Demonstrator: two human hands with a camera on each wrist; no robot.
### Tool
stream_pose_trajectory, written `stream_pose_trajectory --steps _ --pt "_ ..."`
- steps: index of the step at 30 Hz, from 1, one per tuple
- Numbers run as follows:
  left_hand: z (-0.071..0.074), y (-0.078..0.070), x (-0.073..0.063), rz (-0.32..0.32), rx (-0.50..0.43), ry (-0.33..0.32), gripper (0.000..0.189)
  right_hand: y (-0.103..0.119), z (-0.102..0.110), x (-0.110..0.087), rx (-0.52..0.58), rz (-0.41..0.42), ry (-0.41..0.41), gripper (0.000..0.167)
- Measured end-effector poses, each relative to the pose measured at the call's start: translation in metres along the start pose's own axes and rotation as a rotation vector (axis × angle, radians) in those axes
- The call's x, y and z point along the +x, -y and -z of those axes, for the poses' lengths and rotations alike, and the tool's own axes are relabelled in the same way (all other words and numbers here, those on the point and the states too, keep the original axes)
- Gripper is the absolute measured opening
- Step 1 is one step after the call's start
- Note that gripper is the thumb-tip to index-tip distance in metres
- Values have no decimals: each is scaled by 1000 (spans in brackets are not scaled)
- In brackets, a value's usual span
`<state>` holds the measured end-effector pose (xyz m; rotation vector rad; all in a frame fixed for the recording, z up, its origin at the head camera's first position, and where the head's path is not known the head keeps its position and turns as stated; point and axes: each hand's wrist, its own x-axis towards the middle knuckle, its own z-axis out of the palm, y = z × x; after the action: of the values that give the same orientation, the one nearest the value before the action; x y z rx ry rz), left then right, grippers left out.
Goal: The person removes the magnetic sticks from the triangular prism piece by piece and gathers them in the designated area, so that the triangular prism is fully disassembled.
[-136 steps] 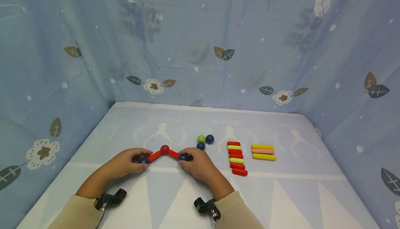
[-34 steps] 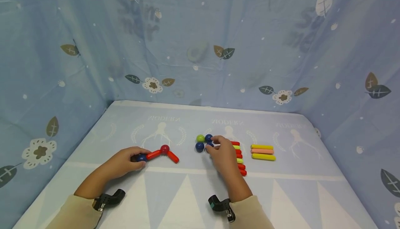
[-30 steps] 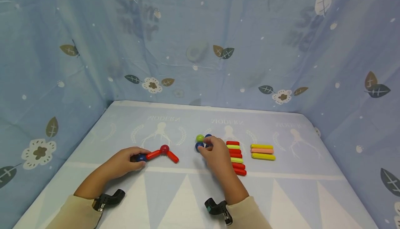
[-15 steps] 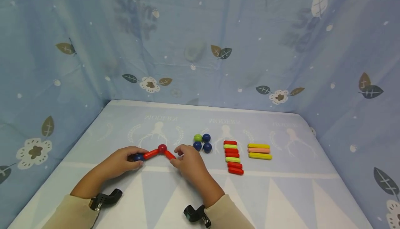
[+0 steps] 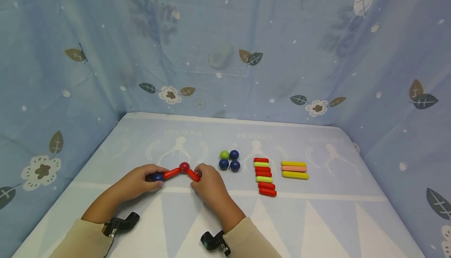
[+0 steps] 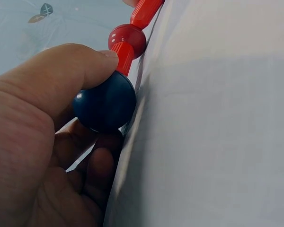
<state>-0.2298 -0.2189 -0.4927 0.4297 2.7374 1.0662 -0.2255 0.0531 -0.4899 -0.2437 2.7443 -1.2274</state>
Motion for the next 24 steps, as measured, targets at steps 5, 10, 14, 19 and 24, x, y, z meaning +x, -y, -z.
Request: stream_pose_trajectory --steps 5,10,14,19,24 --pt "0 1 0 -13 6 -1 38 -7 1 3 41 18 -11 21" --pt "0 2 -2 -13 8 -1 38 -11 1 2 153 29 -28 13" --pt "0 2 -5 4 6 4 39 -13 -1 1 239 19 -19 11" --pt "0 0 -4 -17 4 4 38 -20 0 1 282 8 -24 13" --pt "0 0 -2 -30 2 7 38 -25 0 3 301 -3 -19 13"
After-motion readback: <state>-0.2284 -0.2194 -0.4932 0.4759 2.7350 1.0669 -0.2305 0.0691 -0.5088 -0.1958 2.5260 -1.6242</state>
